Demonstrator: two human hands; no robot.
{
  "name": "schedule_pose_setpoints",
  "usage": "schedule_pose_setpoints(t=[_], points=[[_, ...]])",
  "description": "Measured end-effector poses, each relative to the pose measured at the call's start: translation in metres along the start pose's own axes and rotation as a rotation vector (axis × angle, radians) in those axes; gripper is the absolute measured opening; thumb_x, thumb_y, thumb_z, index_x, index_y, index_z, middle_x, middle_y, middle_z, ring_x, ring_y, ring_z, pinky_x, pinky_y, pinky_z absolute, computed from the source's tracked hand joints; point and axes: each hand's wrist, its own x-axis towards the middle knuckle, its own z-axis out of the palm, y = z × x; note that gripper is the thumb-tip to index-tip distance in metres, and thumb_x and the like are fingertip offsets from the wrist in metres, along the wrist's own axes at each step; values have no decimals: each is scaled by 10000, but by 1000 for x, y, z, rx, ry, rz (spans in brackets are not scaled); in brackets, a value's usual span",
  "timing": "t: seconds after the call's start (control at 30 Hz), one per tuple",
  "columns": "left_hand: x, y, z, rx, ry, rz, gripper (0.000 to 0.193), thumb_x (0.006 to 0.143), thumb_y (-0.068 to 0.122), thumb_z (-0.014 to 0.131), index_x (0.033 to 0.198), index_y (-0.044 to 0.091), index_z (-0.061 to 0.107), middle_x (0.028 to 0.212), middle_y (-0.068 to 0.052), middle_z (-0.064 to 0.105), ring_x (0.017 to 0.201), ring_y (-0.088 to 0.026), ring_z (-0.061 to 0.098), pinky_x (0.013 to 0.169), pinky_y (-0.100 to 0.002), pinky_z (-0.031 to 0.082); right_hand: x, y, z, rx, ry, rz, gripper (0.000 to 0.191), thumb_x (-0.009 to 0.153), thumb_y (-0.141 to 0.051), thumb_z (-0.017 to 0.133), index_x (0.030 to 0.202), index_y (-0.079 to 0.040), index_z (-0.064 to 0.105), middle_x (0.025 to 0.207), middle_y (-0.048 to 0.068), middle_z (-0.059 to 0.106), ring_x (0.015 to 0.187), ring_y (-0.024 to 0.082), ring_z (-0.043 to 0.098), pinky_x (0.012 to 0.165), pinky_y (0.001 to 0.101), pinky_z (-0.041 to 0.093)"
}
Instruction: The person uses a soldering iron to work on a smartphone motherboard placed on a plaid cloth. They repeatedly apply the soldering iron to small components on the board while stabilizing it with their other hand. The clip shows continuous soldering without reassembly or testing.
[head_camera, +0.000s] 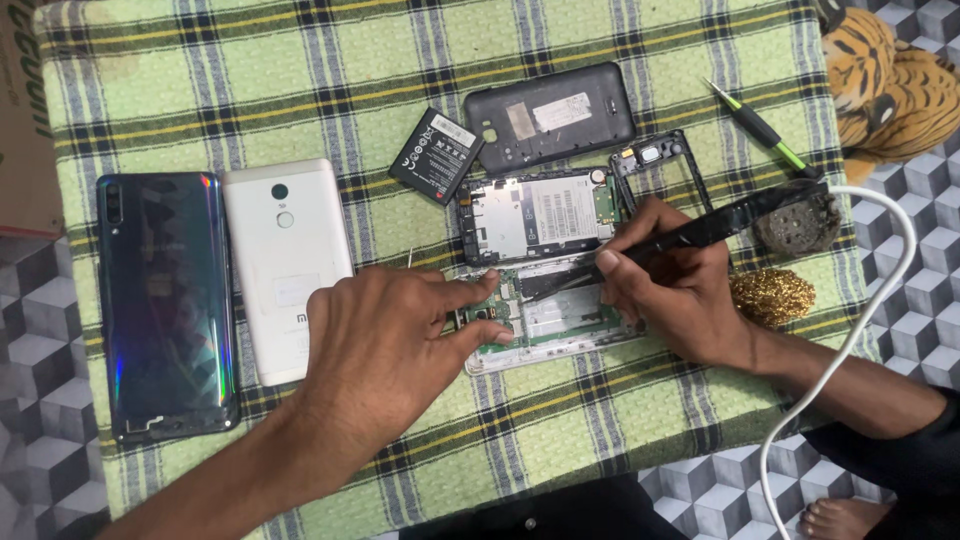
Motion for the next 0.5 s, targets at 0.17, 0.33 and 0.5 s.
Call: schedule_pose_setpoints(t=[0.17, 0.33, 0.5], points=[[-1, 1, -2, -6, -11, -9, 416, 827, 489, 803, 1170, 256, 773, 883, -28, 799, 526, -141, 716, 495, -382, 562, -2, 3, 0, 53, 20, -53, 90, 1024, -46, 608, 937, -48, 586, 649, 54, 647, 458, 65, 582, 379, 213, 490], [-1, -1, 1, -20, 24, 28, 419, 811, 489, 809, 1155, 251, 783, 923, -27, 803, 553, -139, 726, 512, -383, 570, -5, 2, -2, 63, 26, -11, 77, 1023, -52, 620, 955, -38, 586, 668, 62, 661, 477, 67, 595, 400, 218, 500], [-2, -4, 4, -21, 45, 46, 420, 783, 445, 786, 1152, 244, 786, 888, -31, 800, 556, -145, 724, 529, -376, 566, -4, 2, 0, 99, 32, -17, 73, 1031, -57, 637, 980, -33, 591, 657, 47, 631, 494, 68, 593, 421, 223, 495]])
